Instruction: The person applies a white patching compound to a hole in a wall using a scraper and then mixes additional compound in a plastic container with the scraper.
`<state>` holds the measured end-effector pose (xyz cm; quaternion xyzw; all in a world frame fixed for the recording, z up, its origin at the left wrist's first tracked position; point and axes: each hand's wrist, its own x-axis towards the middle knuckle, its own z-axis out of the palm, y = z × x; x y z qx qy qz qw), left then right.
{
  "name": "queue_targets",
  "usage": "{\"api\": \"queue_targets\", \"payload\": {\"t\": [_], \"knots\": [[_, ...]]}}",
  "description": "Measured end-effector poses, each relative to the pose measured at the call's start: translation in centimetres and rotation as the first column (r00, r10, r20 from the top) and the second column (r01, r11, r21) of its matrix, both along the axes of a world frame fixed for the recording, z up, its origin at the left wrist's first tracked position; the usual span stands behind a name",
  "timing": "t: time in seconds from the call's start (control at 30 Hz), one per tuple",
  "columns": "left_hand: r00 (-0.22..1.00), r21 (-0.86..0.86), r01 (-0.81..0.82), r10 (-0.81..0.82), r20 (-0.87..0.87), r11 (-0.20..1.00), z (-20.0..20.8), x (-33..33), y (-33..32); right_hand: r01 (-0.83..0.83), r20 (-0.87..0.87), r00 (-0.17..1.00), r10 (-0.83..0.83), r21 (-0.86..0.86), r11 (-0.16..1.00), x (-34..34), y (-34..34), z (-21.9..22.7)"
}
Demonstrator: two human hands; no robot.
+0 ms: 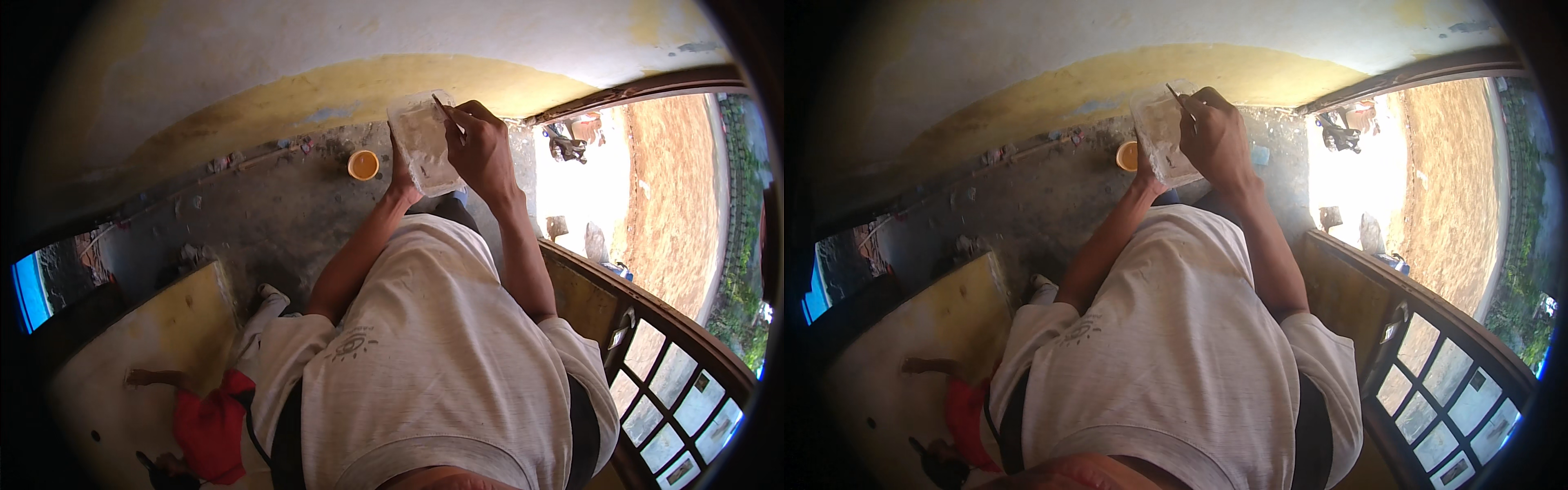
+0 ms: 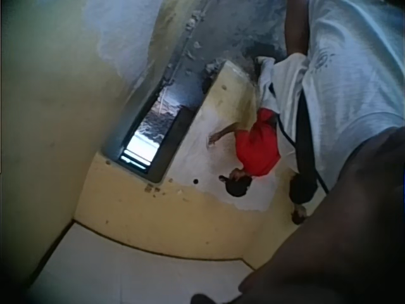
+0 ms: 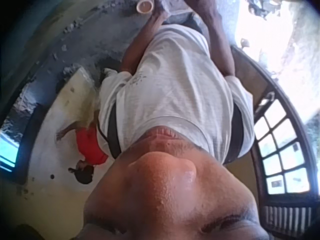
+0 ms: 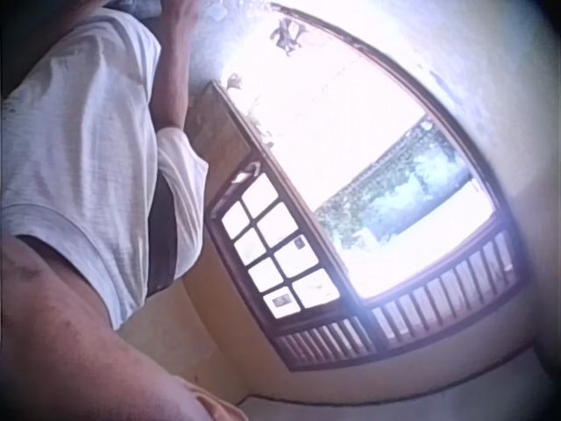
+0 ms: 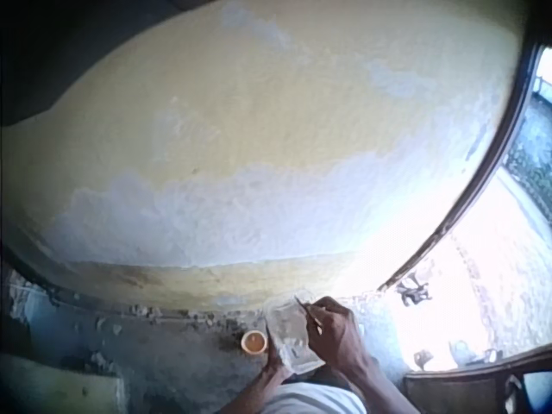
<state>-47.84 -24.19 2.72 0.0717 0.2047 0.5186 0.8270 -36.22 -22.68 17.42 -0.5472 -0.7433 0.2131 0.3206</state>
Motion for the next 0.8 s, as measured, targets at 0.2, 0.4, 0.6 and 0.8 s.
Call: {"api": "queue_targets", "payload": {"t": [0.2,0.4,0.6,0.8], "knots": [[0.999,0.040,0.006,-0.004,-0.041,0.999,-1.6,-0.2,0.3,-0.231,0.026,0.972,0.233,-0.066,0.971,-0.2,-0.9,-1.1],[0.989,0.065,-0.018,0.027,-0.148,0.998,-0.3,-0.2,0.1,-0.067,-0.025,0.997,0.067,-0.028,0.997,-0.6,0.0,-1.6],[1.000,0.029,-0.005,0.005,0.001,1.000,-1.1,-0.9,-0.1,-0.026,0.041,0.999,0.027,-0.037,0.999,0.9,0.8,0.2],[1.000,0.094,0.006,-0.006,0.002,0.996,-1.3,-0.5,0.3,-0.097,-0.031,0.995,0.097,0.009,0.995,-0.6,0.2,-2.6]]}}
